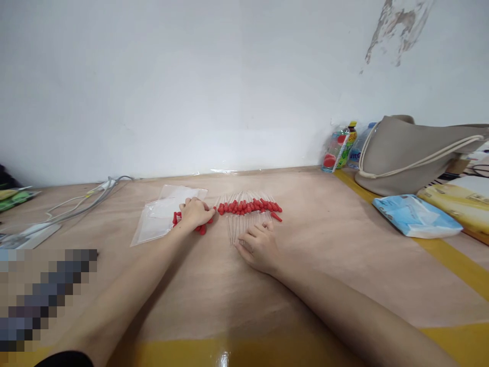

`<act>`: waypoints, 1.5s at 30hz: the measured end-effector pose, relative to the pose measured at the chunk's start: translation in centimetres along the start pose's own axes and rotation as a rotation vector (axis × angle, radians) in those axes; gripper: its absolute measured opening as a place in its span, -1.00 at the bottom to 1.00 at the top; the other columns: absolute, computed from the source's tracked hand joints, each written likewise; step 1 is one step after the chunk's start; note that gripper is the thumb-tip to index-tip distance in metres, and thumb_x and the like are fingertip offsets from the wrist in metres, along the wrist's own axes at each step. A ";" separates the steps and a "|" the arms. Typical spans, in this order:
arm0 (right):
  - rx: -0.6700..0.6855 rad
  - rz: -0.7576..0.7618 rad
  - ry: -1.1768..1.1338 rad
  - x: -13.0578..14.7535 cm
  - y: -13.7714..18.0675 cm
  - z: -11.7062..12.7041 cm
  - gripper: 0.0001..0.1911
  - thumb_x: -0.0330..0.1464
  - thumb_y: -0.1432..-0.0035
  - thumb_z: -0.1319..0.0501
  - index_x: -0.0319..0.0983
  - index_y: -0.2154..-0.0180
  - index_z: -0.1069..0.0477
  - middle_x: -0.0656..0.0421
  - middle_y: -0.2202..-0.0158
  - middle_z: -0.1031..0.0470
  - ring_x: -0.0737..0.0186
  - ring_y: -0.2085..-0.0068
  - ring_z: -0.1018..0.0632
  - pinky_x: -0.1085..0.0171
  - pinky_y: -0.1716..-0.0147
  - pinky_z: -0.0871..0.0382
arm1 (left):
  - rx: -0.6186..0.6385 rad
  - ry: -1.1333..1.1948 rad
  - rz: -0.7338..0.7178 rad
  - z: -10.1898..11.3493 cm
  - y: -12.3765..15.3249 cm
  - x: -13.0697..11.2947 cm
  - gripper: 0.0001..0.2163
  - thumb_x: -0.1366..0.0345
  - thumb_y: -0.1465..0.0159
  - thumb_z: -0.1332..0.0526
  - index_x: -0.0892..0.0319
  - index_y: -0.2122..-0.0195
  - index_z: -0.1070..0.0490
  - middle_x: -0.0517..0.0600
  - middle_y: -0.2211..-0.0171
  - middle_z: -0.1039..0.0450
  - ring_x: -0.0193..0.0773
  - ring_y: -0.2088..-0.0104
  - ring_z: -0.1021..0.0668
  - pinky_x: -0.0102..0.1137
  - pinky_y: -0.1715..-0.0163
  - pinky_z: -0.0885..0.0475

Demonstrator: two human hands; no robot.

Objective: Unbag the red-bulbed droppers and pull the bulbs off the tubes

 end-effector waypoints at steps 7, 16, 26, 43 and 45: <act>-0.093 -0.078 -0.075 -1.0 0.0 1.0 -0.67 -0.31 -0.07 -0.15 -0.25 0.10 -0.36 0.05 0.21 -0.42 0.16 0.19 -0.44 0.15 0.15 -0.25 | -0.272 0.237 -0.382 3.6 6.3 0.1 -0.85 0.27 -0.14 -0.09 0.20 0.48 -0.37 0.05 0.38 -0.38 -0.18 0.30 -0.43 -0.27 0.25 -0.35; 0.123 0.215 -0.048 1.2 0.4 -0.7 -0.52 -0.25 -0.13 -0.12 -0.27 -0.08 -0.21 0.03 0.01 -0.39 0.10 -0.07 -0.34 0.01 -0.11 -0.14 | -0.241 0.478 -0.739 2.2 13.3 -2.4 -0.95 0.38 -0.17 -0.11 0.18 0.32 -0.31 -0.01 0.30 -0.42 -0.39 0.37 -0.50 -0.51 0.35 -0.42; 0.219 0.206 -0.206 1.1 1.0 -2.3 -0.71 -0.38 -0.21 -0.03 -0.25 0.06 -0.36 0.14 0.09 -0.47 0.21 -0.02 -0.41 0.12 -0.08 -0.26 | -0.258 0.486 -0.792 2.7 13.6 -3.3 -0.84 0.34 -0.17 -0.15 0.18 0.21 -0.32 0.05 0.21 -0.43 -0.29 0.22 -0.49 -0.39 0.21 -0.41; 0.107 0.323 -0.283 3.2 0.7 -1.2 -0.81 -0.44 -0.16 -0.09 -0.30 0.19 -0.41 0.09 0.21 -0.52 0.31 0.13 -0.50 0.24 -0.03 -0.33 | -0.074 0.402 -0.914 2.3 14.2 -5.5 -0.88 0.35 -0.27 -0.03 0.21 0.31 -0.34 0.00 0.34 -0.46 -0.28 0.22 -0.46 -0.30 0.12 -0.30; 0.092 0.343 -0.264 3.2 0.9 -1.1 -0.79 -0.45 -0.15 -0.10 -0.30 0.16 -0.40 0.09 0.20 -0.52 0.30 0.11 -0.49 0.24 -0.04 -0.32 | -0.076 0.400 -0.919 2.4 14.2 -5.4 -0.86 0.35 -0.27 -0.02 0.21 0.32 -0.34 0.00 0.35 -0.46 -0.28 0.23 -0.46 -0.29 0.11 -0.29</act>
Point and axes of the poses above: each hand's wrist, its own y-axis away from the middle knuckle, its own z-axis out of the back of the hand, x = y × z, the point moved 8 cm from there along -y, towards the middle knuckle
